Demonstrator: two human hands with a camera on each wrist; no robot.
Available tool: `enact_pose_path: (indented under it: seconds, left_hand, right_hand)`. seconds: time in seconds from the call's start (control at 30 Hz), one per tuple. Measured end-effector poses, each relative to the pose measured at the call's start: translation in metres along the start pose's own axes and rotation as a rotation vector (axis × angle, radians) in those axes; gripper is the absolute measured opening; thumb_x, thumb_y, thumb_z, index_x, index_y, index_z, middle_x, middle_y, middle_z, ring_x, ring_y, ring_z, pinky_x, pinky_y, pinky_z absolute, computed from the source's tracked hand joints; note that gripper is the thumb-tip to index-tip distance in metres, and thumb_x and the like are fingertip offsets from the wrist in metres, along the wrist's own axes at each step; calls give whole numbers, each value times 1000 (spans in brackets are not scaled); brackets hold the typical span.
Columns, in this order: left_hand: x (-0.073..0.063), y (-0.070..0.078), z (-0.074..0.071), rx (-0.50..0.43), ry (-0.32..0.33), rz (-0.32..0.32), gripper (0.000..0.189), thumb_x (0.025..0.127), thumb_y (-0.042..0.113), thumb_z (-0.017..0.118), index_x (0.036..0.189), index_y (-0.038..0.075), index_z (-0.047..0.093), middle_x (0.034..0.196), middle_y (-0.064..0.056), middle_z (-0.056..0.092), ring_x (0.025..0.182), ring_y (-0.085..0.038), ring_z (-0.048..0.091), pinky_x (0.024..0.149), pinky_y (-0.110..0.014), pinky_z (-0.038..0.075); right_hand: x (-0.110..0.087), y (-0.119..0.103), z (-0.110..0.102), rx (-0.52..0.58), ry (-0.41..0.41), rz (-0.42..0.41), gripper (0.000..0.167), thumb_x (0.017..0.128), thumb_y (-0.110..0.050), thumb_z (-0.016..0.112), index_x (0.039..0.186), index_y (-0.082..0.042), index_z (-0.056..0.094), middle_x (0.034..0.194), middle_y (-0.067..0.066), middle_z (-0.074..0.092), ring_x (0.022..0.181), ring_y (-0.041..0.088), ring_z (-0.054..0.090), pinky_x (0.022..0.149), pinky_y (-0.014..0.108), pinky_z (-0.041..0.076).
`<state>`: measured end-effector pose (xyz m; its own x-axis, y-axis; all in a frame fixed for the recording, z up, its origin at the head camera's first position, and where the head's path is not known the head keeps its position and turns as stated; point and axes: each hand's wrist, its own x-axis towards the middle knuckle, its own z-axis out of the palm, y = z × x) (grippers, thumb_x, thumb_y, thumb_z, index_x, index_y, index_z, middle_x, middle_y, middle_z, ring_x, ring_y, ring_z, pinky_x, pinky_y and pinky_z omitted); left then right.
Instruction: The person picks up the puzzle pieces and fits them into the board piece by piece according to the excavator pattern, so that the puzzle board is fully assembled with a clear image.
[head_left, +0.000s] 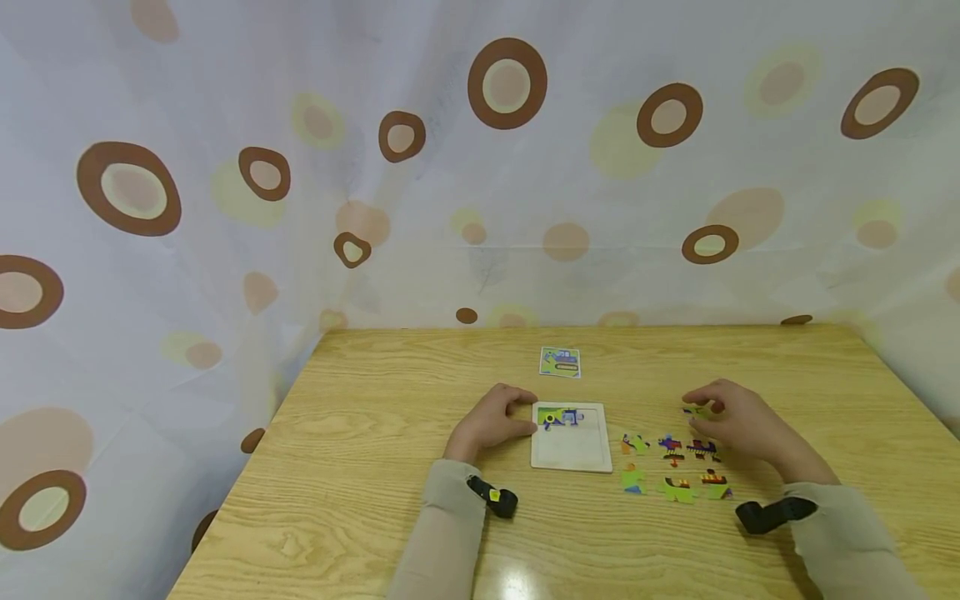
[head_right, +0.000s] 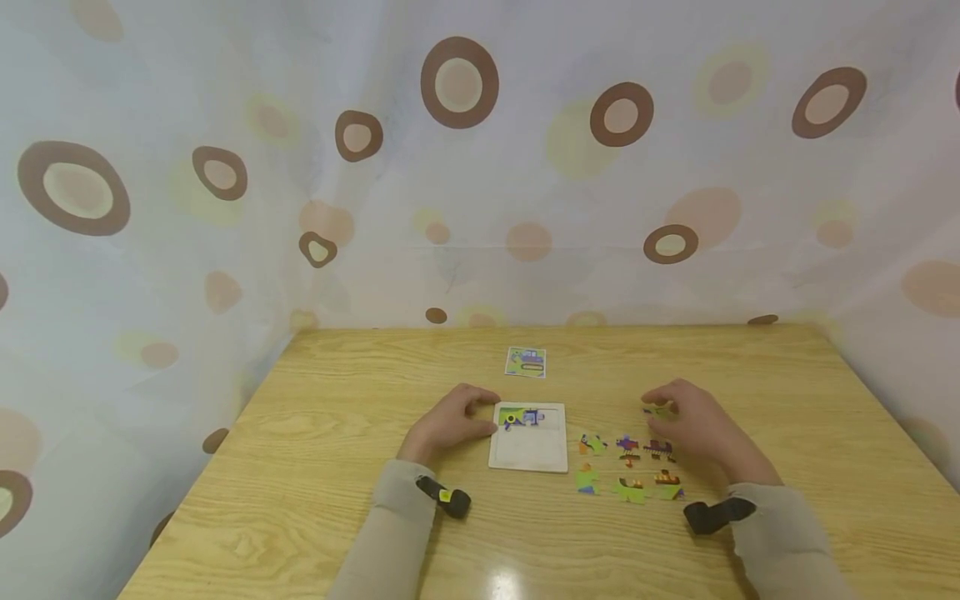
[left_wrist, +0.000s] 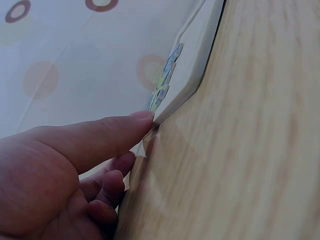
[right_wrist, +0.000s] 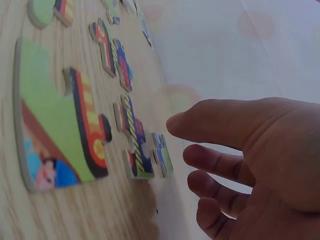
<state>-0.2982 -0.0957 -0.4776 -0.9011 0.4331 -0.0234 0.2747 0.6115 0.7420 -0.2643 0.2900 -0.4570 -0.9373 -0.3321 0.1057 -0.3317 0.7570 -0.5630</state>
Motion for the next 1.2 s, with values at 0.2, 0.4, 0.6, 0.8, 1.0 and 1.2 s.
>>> enact_pose_path:
  seconds: [0.2, 0.4, 0.6, 0.8, 1.0, 1.2]
  left_hand:
    - [-1, 0, 0, 1, 2, -6, 43, 89, 18, 76, 130, 12, 65, 109, -3, 52, 89, -17, 41, 78, -32, 37]
    - [-1, 1, 0, 14, 0, -7, 43, 89, 19, 75, 130, 13, 64, 109, -3, 52, 89, -16, 42, 78, -31, 37]
    - [-1, 1, 0, 14, 0, -8, 42, 90, 19, 75, 131, 13, 64, 106, -4, 51, 88, -16, 41, 77, -31, 36]
    - [-1, 2, 0, 2, 2, -3, 42, 90, 17, 75, 130, 12, 65, 106, -6, 51, 87, -17, 41, 76, -32, 36]
    - [-1, 2, 0, 4, 5, -9, 42, 90, 18, 75, 130, 13, 65, 106, -5, 51, 88, -16, 41, 76, -31, 36]
    - [-1, 1, 0, 9, 4, -11, 42, 89, 18, 75, 130, 13, 65, 106, -3, 51, 88, -17, 41, 77, -32, 36]
  right_hand:
    - [-1, 8, 0, 15, -19, 29, 40, 86, -11, 74, 122, 4, 64, 115, 18, 58, 99, 35, 55, 79, 50, 47]
    - [-3, 16, 1, -2, -10, 14, 37, 86, -10, 75, 120, 3, 66, 115, 16, 59, 94, 28, 54, 77, 45, 46]
    - [-3, 17, 2, -4, -6, 13, 35, 86, -9, 75, 118, 1, 67, 115, 16, 59, 93, 27, 54, 76, 43, 47]
    - [-3, 16, 2, -19, 2, 9, 36, 84, -11, 78, 116, 3, 67, 110, 15, 61, 89, 26, 55, 72, 42, 47]
    - [-2, 16, 2, 5, -11, 40, 39, 86, -16, 77, 119, 1, 66, 111, 14, 61, 94, 28, 56, 74, 42, 48]
    - [0, 11, 2, 23, -9, 28, 42, 87, -21, 77, 121, 0, 66, 114, 14, 62, 97, 31, 57, 74, 42, 49]
